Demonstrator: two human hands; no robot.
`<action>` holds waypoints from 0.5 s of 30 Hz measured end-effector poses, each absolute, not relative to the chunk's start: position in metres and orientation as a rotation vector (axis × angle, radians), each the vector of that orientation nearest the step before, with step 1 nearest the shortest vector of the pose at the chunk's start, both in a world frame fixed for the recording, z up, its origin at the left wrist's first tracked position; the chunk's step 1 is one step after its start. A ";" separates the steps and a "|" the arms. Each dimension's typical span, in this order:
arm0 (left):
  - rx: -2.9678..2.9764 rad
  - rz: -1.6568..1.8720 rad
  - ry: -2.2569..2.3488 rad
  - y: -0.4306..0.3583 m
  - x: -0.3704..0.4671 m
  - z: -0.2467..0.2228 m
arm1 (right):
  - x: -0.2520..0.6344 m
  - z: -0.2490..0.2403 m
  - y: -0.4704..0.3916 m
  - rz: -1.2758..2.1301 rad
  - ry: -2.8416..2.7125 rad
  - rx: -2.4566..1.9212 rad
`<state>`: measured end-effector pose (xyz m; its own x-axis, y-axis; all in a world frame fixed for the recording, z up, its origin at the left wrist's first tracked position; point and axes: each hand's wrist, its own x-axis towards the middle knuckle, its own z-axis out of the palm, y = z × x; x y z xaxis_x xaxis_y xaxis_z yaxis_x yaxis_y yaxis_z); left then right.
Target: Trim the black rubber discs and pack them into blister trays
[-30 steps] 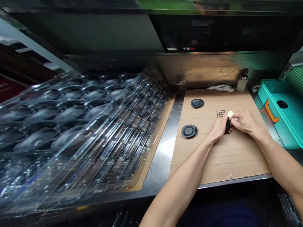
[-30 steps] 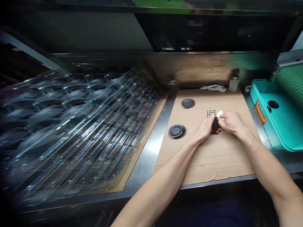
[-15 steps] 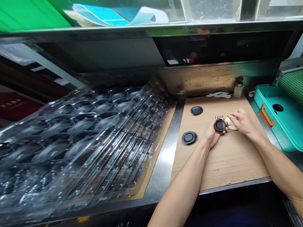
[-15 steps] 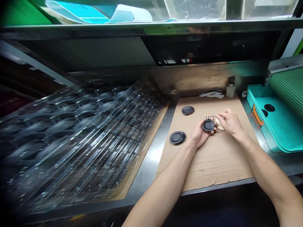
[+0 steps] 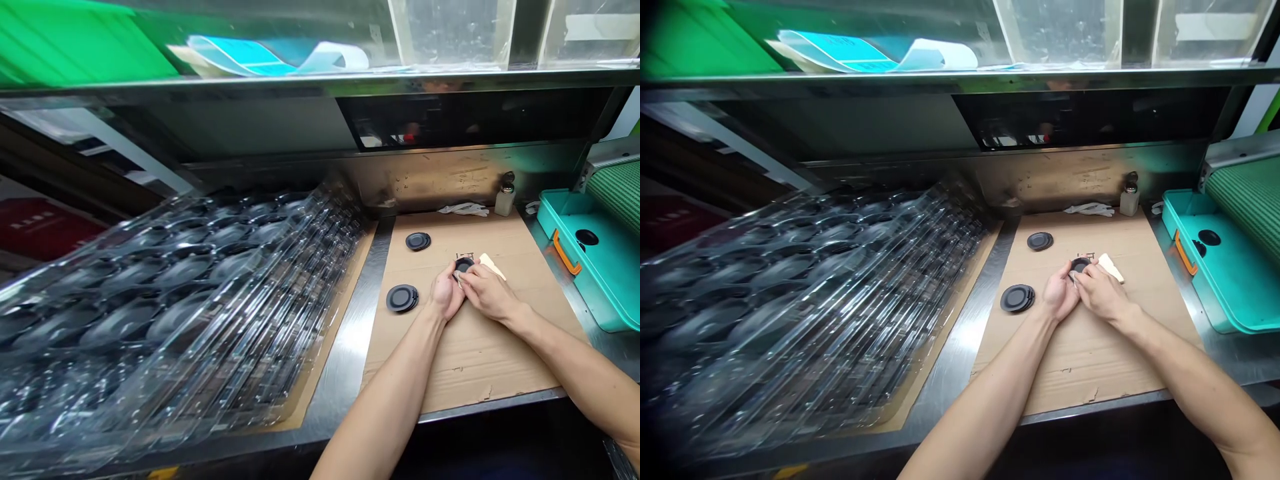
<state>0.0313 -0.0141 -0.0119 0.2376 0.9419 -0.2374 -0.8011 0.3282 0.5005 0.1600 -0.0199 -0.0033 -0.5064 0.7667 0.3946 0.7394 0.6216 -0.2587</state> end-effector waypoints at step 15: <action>0.325 1.251 0.590 -0.011 0.036 -0.023 | 0.154 0.011 -0.021 0.029 -2.463 -1.417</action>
